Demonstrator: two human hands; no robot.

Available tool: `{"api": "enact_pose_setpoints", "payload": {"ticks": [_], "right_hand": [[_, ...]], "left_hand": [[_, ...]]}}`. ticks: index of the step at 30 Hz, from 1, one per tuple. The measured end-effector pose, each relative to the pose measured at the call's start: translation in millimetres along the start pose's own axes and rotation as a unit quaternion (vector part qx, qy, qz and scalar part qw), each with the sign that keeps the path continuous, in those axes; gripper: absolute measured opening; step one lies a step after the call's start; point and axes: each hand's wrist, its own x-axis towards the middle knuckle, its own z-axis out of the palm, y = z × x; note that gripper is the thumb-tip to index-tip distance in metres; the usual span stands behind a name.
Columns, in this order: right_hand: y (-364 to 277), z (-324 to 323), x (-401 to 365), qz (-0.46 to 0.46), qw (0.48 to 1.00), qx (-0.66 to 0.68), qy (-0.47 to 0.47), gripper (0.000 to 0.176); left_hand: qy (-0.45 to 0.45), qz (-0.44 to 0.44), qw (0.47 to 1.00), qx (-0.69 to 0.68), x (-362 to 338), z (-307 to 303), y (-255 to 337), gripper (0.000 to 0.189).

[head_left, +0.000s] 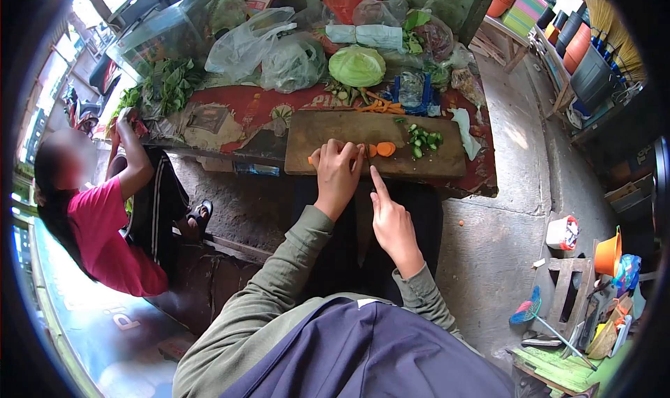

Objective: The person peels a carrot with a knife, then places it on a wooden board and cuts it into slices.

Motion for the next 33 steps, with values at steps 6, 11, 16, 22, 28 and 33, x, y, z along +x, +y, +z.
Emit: {"api": "enact_pose_setpoints", "payload": {"ticks": [6, 11, 16, 22, 28, 33], "right_hand": [[9, 12, 7, -0.001, 1.000, 0.030, 0.003, 0.057], [31, 15, 12, 0.058, 0.967, 0.245, -0.043, 0.054], [27, 2, 7, 0.165, 0.785, 0.576, -0.155, 0.052], [12, 3, -1, -0.004, 0.996, 0.089, 0.025, 0.053], [-4, 0, -6, -0.023, 0.999, -0.016, 0.031, 0.057], [-4, 3, -3, 0.007, 1.000, 0.008, 0.006, 0.058]], "left_hand": [[-0.003, 0.005, 1.000, 0.001, -1, 0, -1, 0.014], [-0.004, 0.010, 1.000, 0.003, -3, 1, -2, 0.011], [-0.004, 0.014, 1.000, 0.009, -4, 0, -3, 0.011], [0.001, 0.011, 1.000, 0.005, -2, 1, -2, 0.014], [0.005, 0.012, 1.000, 0.004, -1, 0, -1, 0.018], [0.003, 0.009, 1.000, 0.007, -2, 1, -2, 0.018]]}}
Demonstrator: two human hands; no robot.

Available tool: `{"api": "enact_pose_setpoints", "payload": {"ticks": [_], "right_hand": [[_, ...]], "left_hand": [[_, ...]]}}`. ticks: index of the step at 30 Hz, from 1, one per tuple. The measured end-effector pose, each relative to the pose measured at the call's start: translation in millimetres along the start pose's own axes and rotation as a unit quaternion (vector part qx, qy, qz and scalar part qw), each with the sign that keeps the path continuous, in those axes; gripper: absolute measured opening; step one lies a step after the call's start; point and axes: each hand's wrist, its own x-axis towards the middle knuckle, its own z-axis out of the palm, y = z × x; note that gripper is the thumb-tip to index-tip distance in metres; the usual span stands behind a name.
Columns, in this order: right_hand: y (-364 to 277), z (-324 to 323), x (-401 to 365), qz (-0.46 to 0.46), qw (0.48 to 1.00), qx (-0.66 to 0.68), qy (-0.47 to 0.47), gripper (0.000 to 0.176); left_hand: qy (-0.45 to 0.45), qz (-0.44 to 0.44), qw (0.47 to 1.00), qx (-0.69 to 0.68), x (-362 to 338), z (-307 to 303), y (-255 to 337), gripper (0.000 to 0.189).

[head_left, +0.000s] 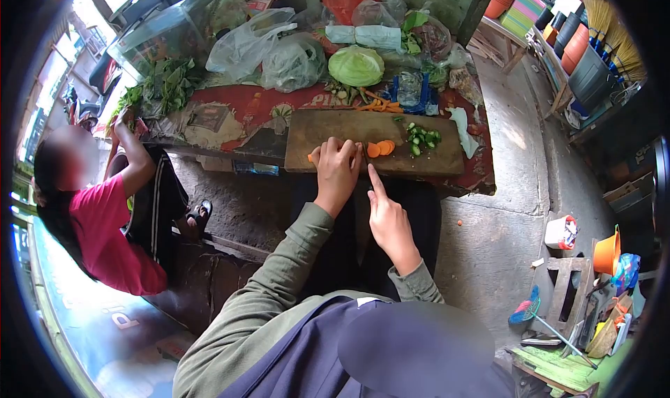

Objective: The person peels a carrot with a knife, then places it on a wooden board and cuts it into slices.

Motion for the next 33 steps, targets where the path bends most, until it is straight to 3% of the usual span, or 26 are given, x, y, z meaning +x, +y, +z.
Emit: {"api": "enact_pose_setpoints", "payload": {"ticks": [10, 13, 15, 16, 18, 19, 21, 22, 24, 25, 26, 27, 33], "right_hand": [[30, 17, 15, -0.037, 0.998, 0.040, 0.027, 0.054], [26, 3, 20, 0.008, 0.994, 0.111, -0.017, 0.053], [12, -14, 19, 0.122, 0.963, 0.219, -0.103, 0.052], [18, -9, 19, 0.122, 0.963, 0.219, -0.101, 0.052], [29, 2, 22, 0.114, 0.896, 0.412, -0.119, 0.052], [31, 2, 21, 0.114, 0.896, 0.411, -0.120, 0.052], [29, -2, 20, 0.172, 0.791, 0.564, -0.164, 0.050], [24, -5, 18, 0.172, 0.790, 0.564, -0.165, 0.050], [16, -8, 11, 0.134, 0.924, 0.346, -0.093, 0.051], [18, -4, 9, 0.135, 0.924, 0.346, -0.092, 0.051], [20, 2, 6, 0.046, 0.979, 0.199, -0.026, 0.052], [15, 3, 4, -0.046, 0.997, 0.044, 0.041, 0.053], [-3, 3, -8, -0.029, 0.999, -0.015, 0.030, 0.057]], "left_hand": [[-0.007, 0.005, 1.000, -0.003, -2, -1, 0, 0.011], [-0.008, 0.010, 1.000, -0.005, -1, -1, -3, 0.008], [-0.009, 0.013, 1.000, -0.006, -2, -1, -3, 0.008], [-0.009, 0.014, 1.000, -0.006, -3, -2, -2, 0.007], [-0.007, 0.014, 1.000, -0.006, -2, -1, -2, 0.007], [-0.009, 0.014, 1.000, -0.009, -2, -1, -3, 0.007], [-0.009, 0.012, 1.000, -0.011, -3, -1, -4, 0.008], [-0.005, 0.015, 1.000, -0.008, -4, -1, -4, 0.008], [-0.002, 0.018, 1.000, -0.005, -3, -1, -4, 0.009], [0.000, 0.018, 1.000, -0.008, -3, -1, -4, 0.010], [0.002, 0.017, 1.000, -0.012, -3, -1, -4, 0.010], [0.001, 0.017, 1.000, -0.011, -3, 0, -4, 0.010], [0.004, 0.001, 1.000, -0.021, -1, -2, -1, 0.016]]}}
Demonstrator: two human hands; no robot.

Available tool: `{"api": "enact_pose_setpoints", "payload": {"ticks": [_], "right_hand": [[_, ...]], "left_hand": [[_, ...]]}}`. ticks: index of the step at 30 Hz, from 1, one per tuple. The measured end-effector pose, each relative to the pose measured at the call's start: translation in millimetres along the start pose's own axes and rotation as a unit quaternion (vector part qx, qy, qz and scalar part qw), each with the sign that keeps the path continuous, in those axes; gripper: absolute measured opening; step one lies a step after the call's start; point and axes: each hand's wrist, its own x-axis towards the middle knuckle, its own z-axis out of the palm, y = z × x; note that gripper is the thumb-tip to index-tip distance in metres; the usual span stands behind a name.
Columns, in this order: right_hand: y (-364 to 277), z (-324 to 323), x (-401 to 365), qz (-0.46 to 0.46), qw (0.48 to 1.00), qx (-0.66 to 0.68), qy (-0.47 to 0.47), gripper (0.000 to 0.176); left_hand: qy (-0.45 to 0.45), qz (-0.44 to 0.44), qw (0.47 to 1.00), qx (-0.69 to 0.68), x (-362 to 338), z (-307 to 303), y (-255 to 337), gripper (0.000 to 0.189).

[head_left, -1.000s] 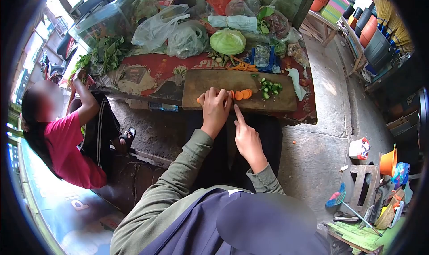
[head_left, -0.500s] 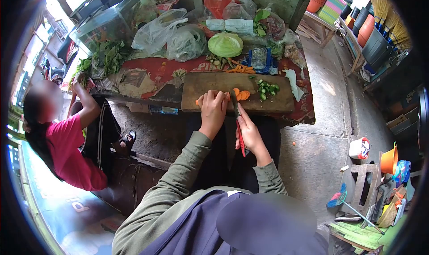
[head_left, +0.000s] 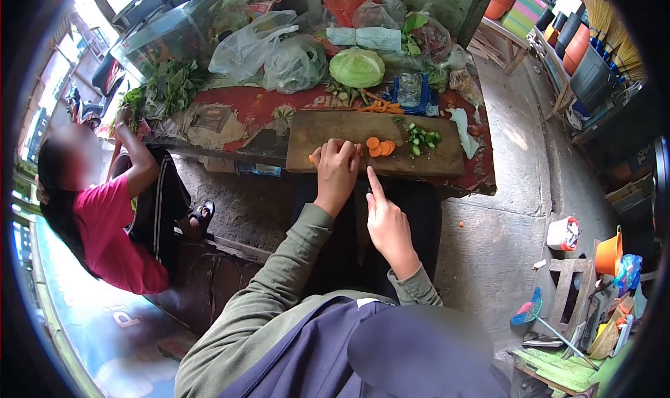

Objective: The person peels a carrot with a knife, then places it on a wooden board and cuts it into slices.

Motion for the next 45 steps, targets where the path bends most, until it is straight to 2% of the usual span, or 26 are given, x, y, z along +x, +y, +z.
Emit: {"api": "enact_pose_setpoints", "payload": {"ticks": [6, 8, 12, 14, 15, 16, 19, 20, 22, 23, 24, 26, 27, 28, 29, 30, 31, 37, 45], "right_hand": [[4, 6, 4, 0.042, 0.998, 0.014, -0.032, 0.056], [13, 20, 7, 0.007, 0.999, 0.034, 0.009, 0.056], [18, 21, 10, -0.005, 1.000, 0.023, 0.019, 0.054], [29, 17, 18, 0.037, 0.993, 0.105, -0.049, 0.054], [16, -5, 20, 0.125, 0.955, 0.232, -0.135, 0.053], [20, -6, 22, 0.123, 0.956, 0.232, -0.132, 0.053], [33, 1, 25, 0.166, 0.877, 0.430, -0.138, 0.052], [36, 2, 23, 0.165, 0.877, 0.430, -0.138, 0.052], [33, -6, 20, 0.203, 0.757, 0.590, -0.195, 0.052], [32, -9, 19, 0.204, 0.756, 0.590, -0.198, 0.052], [32, -8, 19, 0.204, 0.756, 0.589, -0.198, 0.052], [30, -5, 18, 0.179, 0.879, 0.419, -0.143, 0.050], [29, -2, 17, 0.180, 0.878, 0.419, -0.142, 0.050], [26, 1, 16, 0.120, 0.943, 0.300, -0.084, 0.051], [24, 4, 16, 0.056, 0.983, 0.173, -0.024, 0.052], [18, 4, 17, -0.010, 0.998, 0.041, 0.036, 0.052], [12, -3, 16, 0.024, 0.999, 0.048, -0.011, 0.054], [3, -2, 11, 0.000, 1.000, -0.009, -0.004, 0.056], [6, 0, 22, 0.041, 0.998, 0.026, -0.051, 0.055]], "left_hand": [[-0.005, -0.003, 1.000, 0.008, -2, 1, -1, 0.015], [-0.011, -0.001, 1.000, 0.020, -2, 1, -1, 0.014], [-0.009, 0.007, 1.000, 0.018, -3, 2, -3, 0.012], [-0.007, 0.011, 0.999, 0.036, -3, 0, -3, 0.011], [-0.005, 0.012, 0.999, 0.035, -3, -2, -1, 0.011], [-0.004, 0.006, 0.998, 0.062, -3, -5, 2, 0.010], [-0.008, -0.004, 0.996, 0.086, -6, -9, 2, 0.008], [-0.013, -0.006, 0.997, 0.081, -6, -9, 0, 0.008], [-0.016, -0.012, 0.997, 0.080, -3, -7, -2, 0.008], [-0.019, -0.018, 0.997, 0.078, -1, -6, -4, 0.008], [-0.020, -0.019, 0.997, 0.078, 1, -4, -5, 0.008], [-0.029, -0.035, 0.998, 0.051, 5, -1, -7, 0.011], [-0.030, -0.035, 0.998, 0.051, 6, 0, -7, 0.011], [-0.031, -0.036, 0.998, 0.042, 6, 0, -7, 0.011], [-0.032, -0.038, 0.998, 0.033, 6, 1, -7, 0.012], [-0.032, -0.039, 0.998, 0.033, 7, 1, -7, 0.012], [-0.032, -0.039, 0.998, 0.033, 7, 0, -6, 0.013], [-0.020, -0.046, 0.998, 0.037, 7, -1, -1, 0.016], [-0.026, -0.048, 0.998, 0.040, 8, -2, 1, 0.016]]}}
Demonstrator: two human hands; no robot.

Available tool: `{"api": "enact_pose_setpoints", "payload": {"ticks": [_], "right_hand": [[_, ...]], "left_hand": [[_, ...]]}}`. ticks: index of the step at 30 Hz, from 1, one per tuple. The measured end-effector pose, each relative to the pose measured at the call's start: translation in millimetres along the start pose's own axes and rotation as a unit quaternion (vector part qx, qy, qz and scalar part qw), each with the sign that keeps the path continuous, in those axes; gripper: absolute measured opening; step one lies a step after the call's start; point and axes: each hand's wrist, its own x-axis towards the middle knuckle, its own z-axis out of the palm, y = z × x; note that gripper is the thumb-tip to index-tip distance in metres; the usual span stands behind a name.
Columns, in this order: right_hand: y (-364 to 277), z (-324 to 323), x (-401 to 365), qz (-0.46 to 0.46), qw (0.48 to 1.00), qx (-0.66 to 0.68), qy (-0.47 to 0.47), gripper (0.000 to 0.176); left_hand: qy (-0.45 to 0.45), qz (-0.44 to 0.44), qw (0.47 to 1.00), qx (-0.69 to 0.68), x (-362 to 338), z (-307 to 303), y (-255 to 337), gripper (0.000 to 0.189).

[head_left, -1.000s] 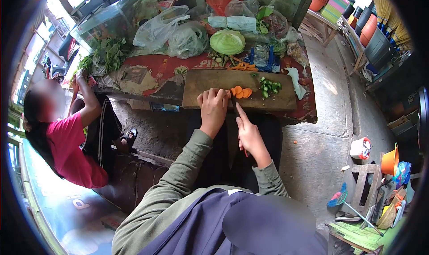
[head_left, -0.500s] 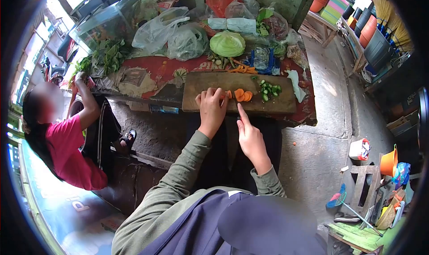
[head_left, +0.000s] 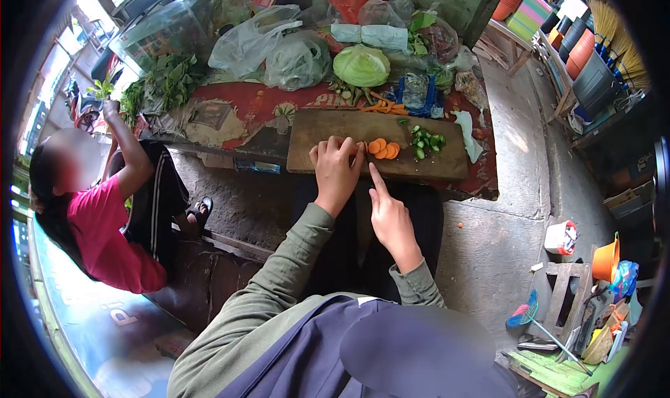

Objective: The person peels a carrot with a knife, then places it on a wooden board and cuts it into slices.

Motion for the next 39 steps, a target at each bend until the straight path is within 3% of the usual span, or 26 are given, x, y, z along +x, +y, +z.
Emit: {"api": "enact_pose_setpoints", "payload": {"ticks": [5, 8, 10, 11, 13, 17, 19, 21, 22, 25, 33, 39], "right_hand": [[5, 7, 2, -0.002, 1.000, -0.010, -0.004, 0.055], [14, 8, 0, -0.055, 0.997, -0.013, 0.047, 0.055], [3, -12, -3, 0.103, 0.969, 0.195, -0.110, 0.054], [10, -10, -2, 0.103, 0.969, 0.194, -0.110, 0.054], [28, 0, 3, 0.119, 0.863, 0.469, -0.145, 0.054], [32, -10, 0, 0.134, 0.814, 0.537, -0.178, 0.054], [19, -16, -4, 0.130, 0.838, 0.506, -0.159, 0.053], [4, -19, -9, 0.080, 0.971, 0.218, -0.065, 0.053], [11, -8, -6, -0.003, 0.996, 0.086, -0.003, 0.054], [-2, -3, -11, -0.033, 0.999, -0.011, 0.031, 0.054], [-3, 7, -4, -0.007, 1.000, -0.018, 0.015, 0.056], [12, 15, 3, -0.069, 0.995, -0.014, 0.067, 0.054]], "left_hand": [[0.016, 0.016, 1.000, 0.011, -1, 1, 0, 0.017], [0.015, 0.016, 1.000, 0.017, -1, 1, 0, 0.016], [0.018, 0.020, 1.000, 0.013, 0, 1, -2, 0.017], [0.019, 0.022, 1.000, 0.009, -2, 1, -2, 0.017], [0.019, 0.022, 1.000, 0.005, -2, 0, -1, 0.017], [0.021, 0.021, 1.000, 0.006, -2, 2, -4, 0.016], [0.021, 0.018, 1.000, 0.008, -1, 1, -2, 0.016], [0.021, 0.016, 1.000, 0.010, -1, 1, -1, 0.016], [0.019, 0.013, 1.000, 0.007, -1, 1, -2, 0.017], [0.019, 0.011, 1.000, 0.008, -1, 2, -2, 0.017], [0.017, 0.010, 1.000, 0.014, -1, 3, -2, 0.017], [0.019, 0.013, 1.000, 0.015, -1, 1, -1, 0.016]]}}
